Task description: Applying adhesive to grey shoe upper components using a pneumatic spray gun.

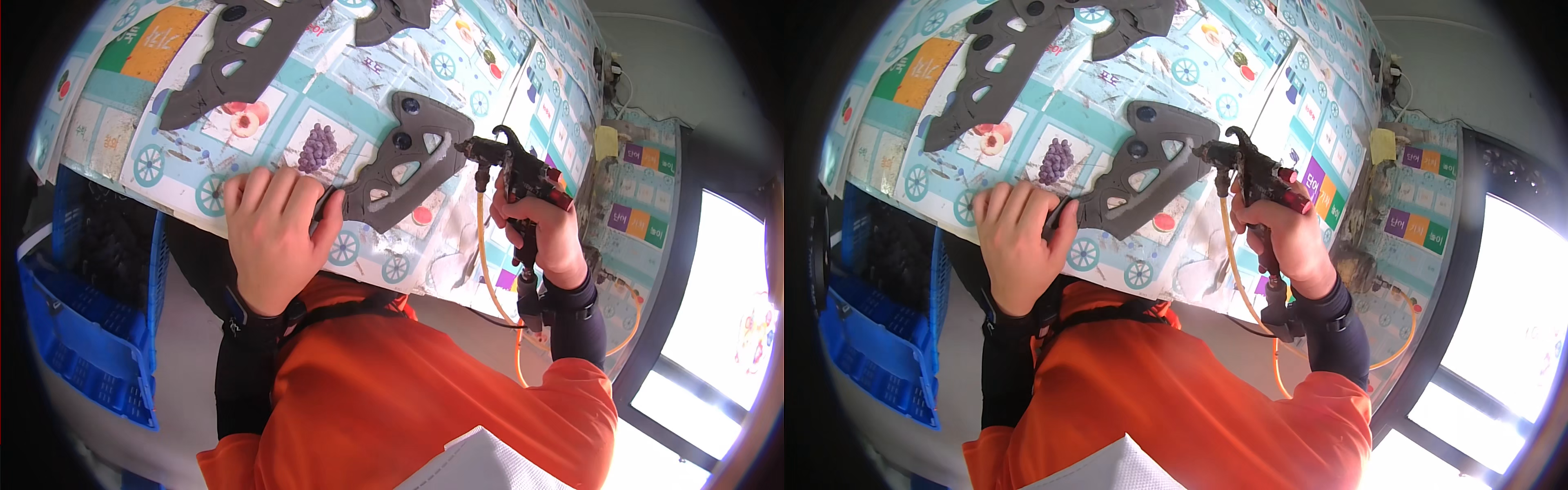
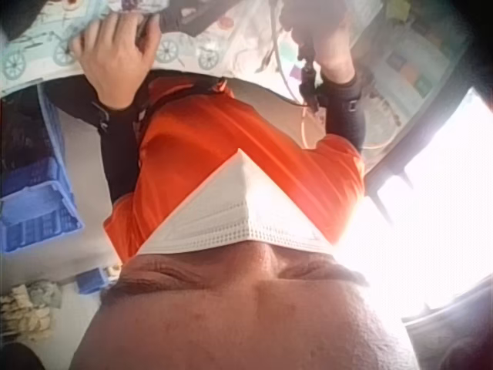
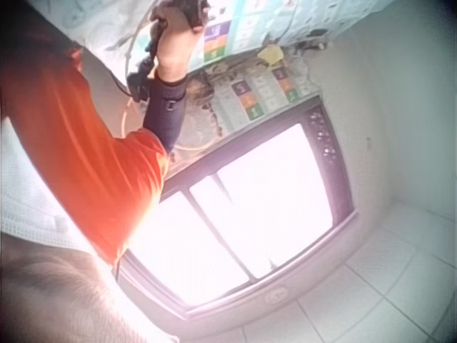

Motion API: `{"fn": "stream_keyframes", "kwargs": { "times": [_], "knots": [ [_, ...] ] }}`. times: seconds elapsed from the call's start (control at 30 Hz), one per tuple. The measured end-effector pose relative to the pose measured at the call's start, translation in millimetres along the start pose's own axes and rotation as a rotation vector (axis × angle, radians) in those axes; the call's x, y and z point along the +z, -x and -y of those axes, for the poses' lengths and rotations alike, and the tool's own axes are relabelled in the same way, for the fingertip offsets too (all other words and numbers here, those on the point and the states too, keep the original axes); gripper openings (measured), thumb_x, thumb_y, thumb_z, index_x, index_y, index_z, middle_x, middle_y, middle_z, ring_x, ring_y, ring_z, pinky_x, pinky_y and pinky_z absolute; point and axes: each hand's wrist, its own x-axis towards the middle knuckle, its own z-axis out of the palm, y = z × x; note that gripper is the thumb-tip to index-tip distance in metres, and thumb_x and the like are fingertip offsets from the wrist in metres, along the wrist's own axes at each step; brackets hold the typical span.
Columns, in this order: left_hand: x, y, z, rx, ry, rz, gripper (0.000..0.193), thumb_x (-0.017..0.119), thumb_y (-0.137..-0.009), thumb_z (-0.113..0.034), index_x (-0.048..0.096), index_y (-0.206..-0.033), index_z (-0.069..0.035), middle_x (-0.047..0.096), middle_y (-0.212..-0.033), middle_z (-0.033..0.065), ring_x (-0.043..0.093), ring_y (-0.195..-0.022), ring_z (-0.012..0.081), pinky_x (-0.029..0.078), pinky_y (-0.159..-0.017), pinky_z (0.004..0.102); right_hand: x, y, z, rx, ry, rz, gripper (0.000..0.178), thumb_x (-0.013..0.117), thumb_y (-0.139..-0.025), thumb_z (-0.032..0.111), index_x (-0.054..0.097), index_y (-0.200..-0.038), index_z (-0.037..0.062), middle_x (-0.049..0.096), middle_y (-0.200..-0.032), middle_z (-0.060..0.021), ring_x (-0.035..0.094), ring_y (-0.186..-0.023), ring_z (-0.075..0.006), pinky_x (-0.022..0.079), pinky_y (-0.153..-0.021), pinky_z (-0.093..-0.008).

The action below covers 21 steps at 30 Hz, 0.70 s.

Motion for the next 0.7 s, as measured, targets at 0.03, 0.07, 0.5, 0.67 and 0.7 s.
{"fn": "stream_keyframes", "kwargs": {
  "times": [0.03, 0.07, 0.5, 0.67, 0.7],
  "knots": [
    [0, 0, 0, 0.011, 0.003, 0.007, 0.022, 0.074, -0.079, -0.017, 0.055, -0.075, -0.009, 0.051, -0.074, 0.0041, 0.049, -0.074, 0.0257, 0.035, -0.073, 0.0390, 1, -1, 1, 0.035, 0.013, -0.052, 0.022, 0.052, -0.072, 0.003, 0.055, -0.092, -0.0048, 0.054, -0.069, -0.0111, 0.045, -0.051, -0.0133, 0.032, -0.043, -0.0248],
    [0, 0, 0, -0.006, 0.001, -0.001, 0.022, 0.074, -0.079, -0.017, 0.055, -0.075, -0.009, 0.051, -0.074, 0.0041, 0.049, -0.074, 0.0257, 0.035, -0.073, 0.0390, 2, -2, 2, -0.006, -0.005, 0.001, 0.022, 0.052, -0.072, 0.003, 0.055, -0.092, -0.0048, 0.054, -0.069, -0.0111, 0.045, -0.051, -0.0133, 0.032, -0.043, -0.0248],
    [1, 1, 2, -0.001, 0.007, -0.009, 0.022, 0.075, -0.079, -0.016, 0.054, -0.075, -0.008, 0.051, -0.075, 0.0046, 0.049, -0.074, 0.0259, 0.035, -0.072, 0.0393, 13, -8, 5, -0.017, -0.030, 0.134, 0.022, 0.055, -0.075, 0.001, 0.057, -0.097, -0.0036, 0.055, -0.068, -0.0081, 0.044, -0.048, -0.0105, 0.032, -0.044, -0.0233],
    [3, 2, 3, 0.007, 0.012, -0.024, 0.022, 0.075, -0.079, -0.016, 0.054, -0.075, -0.008, 0.050, -0.075, 0.0045, 0.049, -0.073, 0.0257, 0.035, -0.072, 0.0390, 12, 1, 1, 0.039, -0.033, 0.140, 0.024, 0.057, -0.077, 0.001, 0.059, -0.100, -0.0029, 0.057, -0.071, -0.0075, 0.044, -0.048, -0.0082, 0.033, -0.044, -0.0215],
    [3, 2, 4, 0.010, 0.009, -0.024, 0.022, 0.075, -0.079, -0.016, 0.054, -0.076, -0.008, 0.050, -0.074, 0.0044, 0.049, -0.073, 0.0256, 0.035, -0.072, 0.0390, 12, 3, 0, 0.031, -0.001, 0.123, 0.021, 0.055, -0.076, 0.002, 0.058, -0.096, -0.0033, 0.056, -0.069, -0.0079, 0.044, -0.048, -0.0096, 0.032, -0.045, -0.0231]
  ]
}}
